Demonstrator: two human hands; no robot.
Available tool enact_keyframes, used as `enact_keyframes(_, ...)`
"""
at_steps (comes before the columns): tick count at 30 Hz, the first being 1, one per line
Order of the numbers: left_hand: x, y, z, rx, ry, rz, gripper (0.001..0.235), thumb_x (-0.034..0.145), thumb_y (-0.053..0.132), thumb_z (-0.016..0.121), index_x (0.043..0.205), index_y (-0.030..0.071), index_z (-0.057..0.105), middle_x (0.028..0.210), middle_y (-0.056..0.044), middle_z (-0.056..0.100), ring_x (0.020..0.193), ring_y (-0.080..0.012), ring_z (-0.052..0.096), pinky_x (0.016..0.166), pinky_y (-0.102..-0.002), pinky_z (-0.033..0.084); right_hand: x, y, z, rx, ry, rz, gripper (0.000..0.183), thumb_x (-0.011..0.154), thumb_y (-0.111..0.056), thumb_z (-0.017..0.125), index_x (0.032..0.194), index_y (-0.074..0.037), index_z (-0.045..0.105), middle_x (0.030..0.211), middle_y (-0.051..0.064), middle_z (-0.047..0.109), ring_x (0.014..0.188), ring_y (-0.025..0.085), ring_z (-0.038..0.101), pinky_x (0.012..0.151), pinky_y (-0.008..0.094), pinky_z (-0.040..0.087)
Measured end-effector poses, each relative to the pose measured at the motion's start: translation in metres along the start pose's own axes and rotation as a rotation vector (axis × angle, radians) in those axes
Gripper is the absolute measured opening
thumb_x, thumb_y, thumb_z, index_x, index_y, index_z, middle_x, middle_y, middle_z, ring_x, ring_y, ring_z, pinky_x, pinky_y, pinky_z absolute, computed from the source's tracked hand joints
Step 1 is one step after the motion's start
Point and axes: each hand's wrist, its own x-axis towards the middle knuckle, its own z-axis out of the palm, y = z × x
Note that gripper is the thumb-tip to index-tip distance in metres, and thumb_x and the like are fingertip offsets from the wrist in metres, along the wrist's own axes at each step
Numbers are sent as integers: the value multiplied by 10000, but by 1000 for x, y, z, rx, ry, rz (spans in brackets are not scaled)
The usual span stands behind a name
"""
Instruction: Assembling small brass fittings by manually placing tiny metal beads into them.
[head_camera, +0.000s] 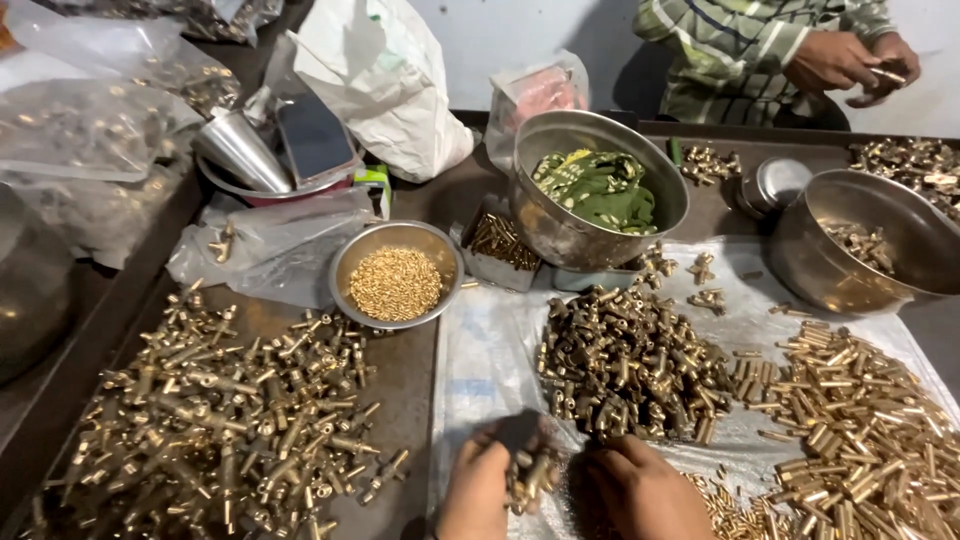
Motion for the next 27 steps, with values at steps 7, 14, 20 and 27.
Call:
enact_keyframes(7, -7, 33, 3, -128, 191, 255, 308, 964, 179, 517, 1166, 38, 703, 871, -129, 781, 600, -193, 693, 397, -280, 426, 11, 20, 33, -247, -28, -3, 329, 877, -401, 682, 1184, -300, 744, 1197, 5, 665, 1051, 231, 703, 868, 383, 603)
enact_keyframes(14, 47, -70, -30, 168, -236, 4, 241, 976, 45, 649, 1190, -64, 663, 879, -179, 737, 632, -223, 710, 535, -306, 559, 8, 0, -4, -171, -103, 228, 459, 825, -438, 719, 1271, -333, 687, 1215, -15, 669, 1093, 213, 713, 913, 359, 612)
enact_keyframes(20, 34, -55, -25, 591, -215, -55, 460, 811, -54, 708, 1242, 107, 719, 980, -111, 771, 820, -163, 736, 751, -302, 579, 3, 70, 29, 452, 108, 283, 320, 798, -198, 856, 1101, -165, 759, 1037, 43, 830, 969, 188, 820, 889, 332, 634)
enact_keyframes(27, 40, -76, -32, 1221, -316, 225, 399, 878, 149, 726, 1276, 120, 720, 1259, -119, 717, 1212, -258, 687, 1115, -370, 465, 0, 79, 39, 660, 272, -184, 190, 770, -94, 817, 956, -72, 851, 977, 88, 753, 975, 215, 759, 872, 340, 601)
